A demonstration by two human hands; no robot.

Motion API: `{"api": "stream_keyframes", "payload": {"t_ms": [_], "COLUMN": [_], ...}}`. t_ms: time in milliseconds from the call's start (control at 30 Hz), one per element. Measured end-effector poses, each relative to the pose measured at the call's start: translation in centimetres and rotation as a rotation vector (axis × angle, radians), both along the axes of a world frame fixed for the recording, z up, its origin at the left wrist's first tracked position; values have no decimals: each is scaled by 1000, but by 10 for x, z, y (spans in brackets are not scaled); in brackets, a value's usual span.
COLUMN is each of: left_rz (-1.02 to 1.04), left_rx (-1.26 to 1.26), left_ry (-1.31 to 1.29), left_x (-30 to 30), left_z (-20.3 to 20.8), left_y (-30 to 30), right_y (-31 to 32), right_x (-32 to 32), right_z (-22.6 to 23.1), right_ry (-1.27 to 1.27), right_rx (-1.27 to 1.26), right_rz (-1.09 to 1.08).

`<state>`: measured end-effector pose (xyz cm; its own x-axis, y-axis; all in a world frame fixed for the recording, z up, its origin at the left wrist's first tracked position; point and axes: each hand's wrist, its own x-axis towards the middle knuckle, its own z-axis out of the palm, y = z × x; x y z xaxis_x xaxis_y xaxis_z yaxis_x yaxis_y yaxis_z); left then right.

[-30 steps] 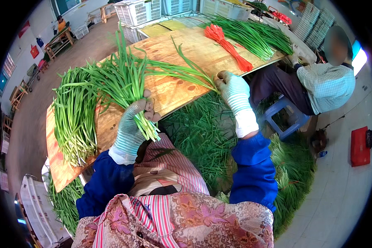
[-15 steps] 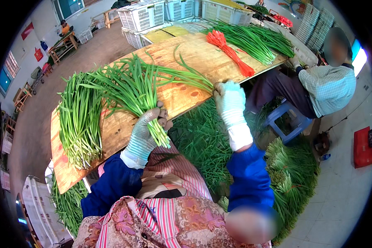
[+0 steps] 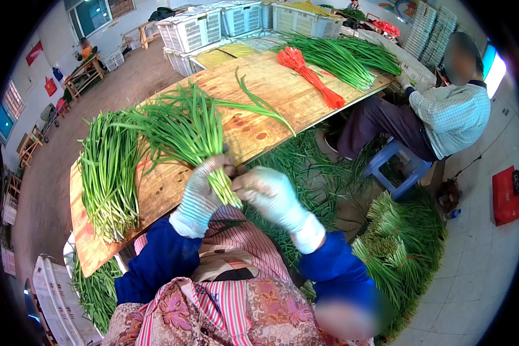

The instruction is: The person bundles bunches of long green stalks together on a wooden table by hand, occasionally using a red band to tie them. They move finished bundles from a crate to the table, sort through the stalks, and place tied bundles into a separate white bin.

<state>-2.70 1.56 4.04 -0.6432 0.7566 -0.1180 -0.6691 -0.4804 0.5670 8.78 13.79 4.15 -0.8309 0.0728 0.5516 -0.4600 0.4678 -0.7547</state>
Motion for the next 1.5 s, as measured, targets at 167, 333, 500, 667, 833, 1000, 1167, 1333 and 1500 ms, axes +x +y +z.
{"api": "stream_keyframes", "payload": {"t_ms": [167, 333, 500, 667, 833, 1000, 1167, 1333, 1500], "left_rz": [19, -35, -18, -39, -19, -68, 75, 5, -150], "left_rx": [262, 384, 91, 129, -3, 43, -38, -107, 304], "left_ry": [77, 48, 0, -64, -28, -12, -75, -68, 26], "left_x": [-25, -24, -14, -3, 5, 18, 13, 13, 7], "left_z": [0, -16, -20, -32, -31, -36, -46, -29, -28], "left_y": [-9, -15, -12, 6, 6, 11, -3, -11, -31], "right_y": [78, 106, 128, 34, -3, 6, -23, -3, 47], "right_x": [22, -34, -53, -22, -3, -4, -15, 1, 40], "right_z": [-3, 11, -8, 15, -13, -7, -22, -43, -44], "right_ry": [-371, -299, -299, 218, 22, -182, -247, -75, -395], "right_rx": [595, 602, 649, 460, 135, 211, -196, -364, 247], "right_rz": [-100, -905, -993, -576, -267, -393, -426, -582, -636]}}
